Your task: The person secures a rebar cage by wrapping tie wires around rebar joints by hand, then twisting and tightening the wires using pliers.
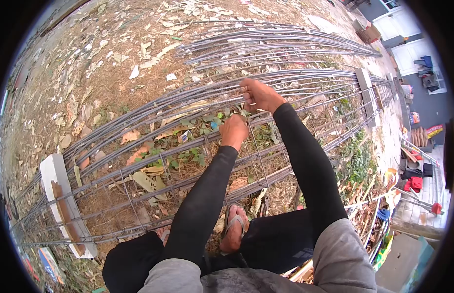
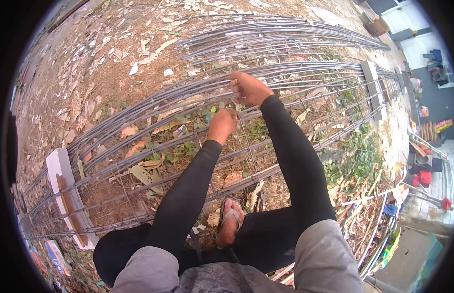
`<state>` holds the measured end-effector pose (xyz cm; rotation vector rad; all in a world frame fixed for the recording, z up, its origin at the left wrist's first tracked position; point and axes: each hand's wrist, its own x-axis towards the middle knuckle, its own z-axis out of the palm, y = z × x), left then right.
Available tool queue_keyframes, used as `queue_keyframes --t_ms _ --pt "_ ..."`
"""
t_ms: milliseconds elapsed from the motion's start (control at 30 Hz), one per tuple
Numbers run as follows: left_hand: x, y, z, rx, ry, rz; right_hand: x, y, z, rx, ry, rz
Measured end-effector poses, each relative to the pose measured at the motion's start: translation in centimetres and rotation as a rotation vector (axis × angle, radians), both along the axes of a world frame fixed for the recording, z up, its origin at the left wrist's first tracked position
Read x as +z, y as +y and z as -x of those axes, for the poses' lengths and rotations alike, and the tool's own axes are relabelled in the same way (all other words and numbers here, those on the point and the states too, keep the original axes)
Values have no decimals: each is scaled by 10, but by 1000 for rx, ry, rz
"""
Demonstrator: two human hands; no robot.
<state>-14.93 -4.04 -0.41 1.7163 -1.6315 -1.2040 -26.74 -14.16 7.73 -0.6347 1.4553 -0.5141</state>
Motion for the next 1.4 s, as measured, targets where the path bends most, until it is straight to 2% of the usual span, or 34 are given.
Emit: queue_keyframes --t_ms 33,133,167,267,333,400,467,533,633,733,867,900,1000,1067,1133,1200,1233,1333,1400 --pt "1 1 0 -4 -22 2 4 5 8 14 -105 11" --pt "6 2 -3 6 -7 -14 2 14 18 258 121 108" --pt "6 4 -2 15 -15 20 5 9 16 383 114 94" --pt "2 6 -1 9 -15 88 14 -5 -2 503 286 195" --pt "-3 4 -3 -31 9 77 20 -3 -11 215 136 200" --pt "4 5 -6 -48 31 71 5 -10 0 -48 0 150" --pt "9 10 -8 -66 26 93 6 -10 19 -114 -160 139" --pt "13 12 -6 -42 28 84 9 -1 28 -137 -159 180" --pt "11 9 -3 -16 -4 82 45 17 17 16 208 286" --pt "4 6 1 33 5 60 47 30 27 42 323 469" --pt "6 -14 -5 -61 75 -132 48 73 17 -1 85 584" --pt "5 -18 -9 -120 51 -108 51 81 23 52 104 612" --pt "-5 -27 -15 -181 299 -236 56 108 51 -37 -23 549" --pt "-7 -30 -17 -186 376 -286 44 139 74 -55 -54 527" --pt "1 -25 -16 -173 371 -275 53 179 84 -20 64 594" --pt "-25 -27 -13 -176 336 -163 77 227 95 -64 105 524" --pt "-24 -26 -13 -177 338 -151 76 254 115 -31 92 343" --pt "-25 -25 -15 -178 350 -168 40 346 142 0 103 -87" --pt "-25 -23 -14 -175 340 -172 8 405 122 -31 121 -195"
